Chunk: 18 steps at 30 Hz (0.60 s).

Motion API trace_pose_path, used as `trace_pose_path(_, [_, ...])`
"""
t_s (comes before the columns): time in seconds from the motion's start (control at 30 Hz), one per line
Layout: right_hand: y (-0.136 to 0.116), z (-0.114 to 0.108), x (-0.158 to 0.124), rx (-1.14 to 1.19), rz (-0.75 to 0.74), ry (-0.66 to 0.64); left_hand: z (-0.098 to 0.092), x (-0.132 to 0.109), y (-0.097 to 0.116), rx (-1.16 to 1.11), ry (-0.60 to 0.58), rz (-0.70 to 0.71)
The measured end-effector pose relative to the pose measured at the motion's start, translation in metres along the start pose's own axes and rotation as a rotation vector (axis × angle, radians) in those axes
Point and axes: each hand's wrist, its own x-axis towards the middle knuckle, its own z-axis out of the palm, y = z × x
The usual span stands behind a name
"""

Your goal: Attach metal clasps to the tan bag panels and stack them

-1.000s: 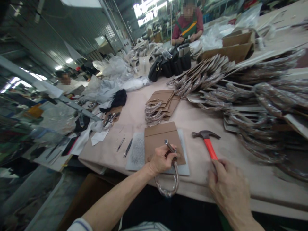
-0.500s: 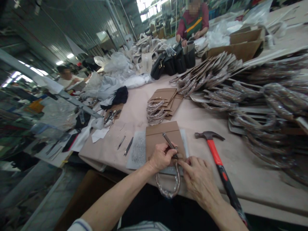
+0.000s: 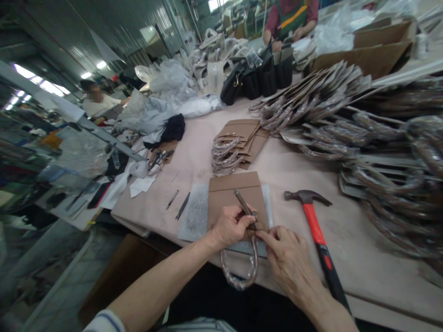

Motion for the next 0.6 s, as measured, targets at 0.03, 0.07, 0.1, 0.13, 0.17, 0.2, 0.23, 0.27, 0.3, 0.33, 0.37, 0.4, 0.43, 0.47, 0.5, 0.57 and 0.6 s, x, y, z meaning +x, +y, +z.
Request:
trace_pose_path(0.03, [0.0004,-0.0002,0.0007,0.008,0.000,-0.015,0.0000,0.0001,0.0005,-0.005,0.000,-0.005])
trace_pose_path(0.07, [0.0010,-0.0002,0.0013,0.021,-0.004,-0.025,-0.0001,0.0001,0.0009,-0.009,0.000,-0.006])
trace_pose_path(0.1, [0.0019,0.0000,0.0016,0.039,-0.012,-0.029,-0.0001,0.0001,0.0012,-0.010,0.001,-0.005])
trace_pose_path(0.13, [0.0029,0.0002,0.0017,0.062,-0.024,-0.026,-0.0002,0.0000,0.0014,-0.007,0.001,0.001])
trace_pose_path(0.17, [0.0039,0.0003,0.0016,0.085,-0.036,-0.020,-0.0003,-0.0001,0.0015,-0.001,0.002,0.008])
trace_pose_path(0.2, [0.0048,0.0003,0.0013,0.106,-0.044,-0.016,-0.0005,-0.0003,0.0014,0.006,0.000,0.014])
trace_pose_path(0.23, [0.0057,0.0002,0.0009,0.123,-0.048,-0.013,-0.0007,-0.0005,0.0013,0.012,-0.001,0.019])
trace_pose_path(0.27, [0.0064,-0.0002,0.0005,0.137,-0.049,-0.019,-0.0009,-0.0009,0.0010,0.020,-0.003,0.024])
trace_pose_path(0.3, [0.0071,-0.0007,0.0002,0.147,-0.048,-0.028,-0.0009,-0.0014,0.0006,0.029,-0.005,0.032])
trace_pose_path(0.33, [0.0077,-0.0012,0.0000,0.155,-0.046,-0.037,-0.0009,-0.0019,0.0002,0.040,-0.007,0.045])
trace_pose_path(0.37, [0.0083,-0.0018,-0.0002,0.162,-0.048,-0.048,-0.0008,-0.0025,-0.0003,0.053,-0.009,0.067])
trace_pose_path(0.4, [0.0088,-0.0022,-0.0004,0.168,-0.055,-0.055,-0.0007,-0.0031,-0.0008,0.065,-0.010,0.097])
trace_pose_path(0.43, [0.0091,-0.0026,-0.0006,0.170,-0.062,-0.061,-0.0005,-0.0037,-0.0012,0.074,-0.007,0.133])
trace_pose_path(0.47, [0.0092,-0.0028,-0.0009,0.167,-0.069,-0.067,-0.0002,-0.0042,-0.0015,0.078,-0.003,0.169])
trace_pose_path(0.5, [0.0089,-0.0030,-0.0011,0.156,-0.074,-0.071,0.0001,-0.0046,-0.0019,0.080,0.000,0.200])
trace_pose_path(0.57, [0.0069,-0.0036,-0.0016,0.117,-0.072,-0.076,0.0008,-0.0052,-0.0027,0.093,0.002,0.237])
trace_pose_path(0.6, [0.0053,-0.0041,-0.0018,0.089,-0.068,-0.076,0.0012,-0.0055,-0.0032,0.105,0.000,0.248])
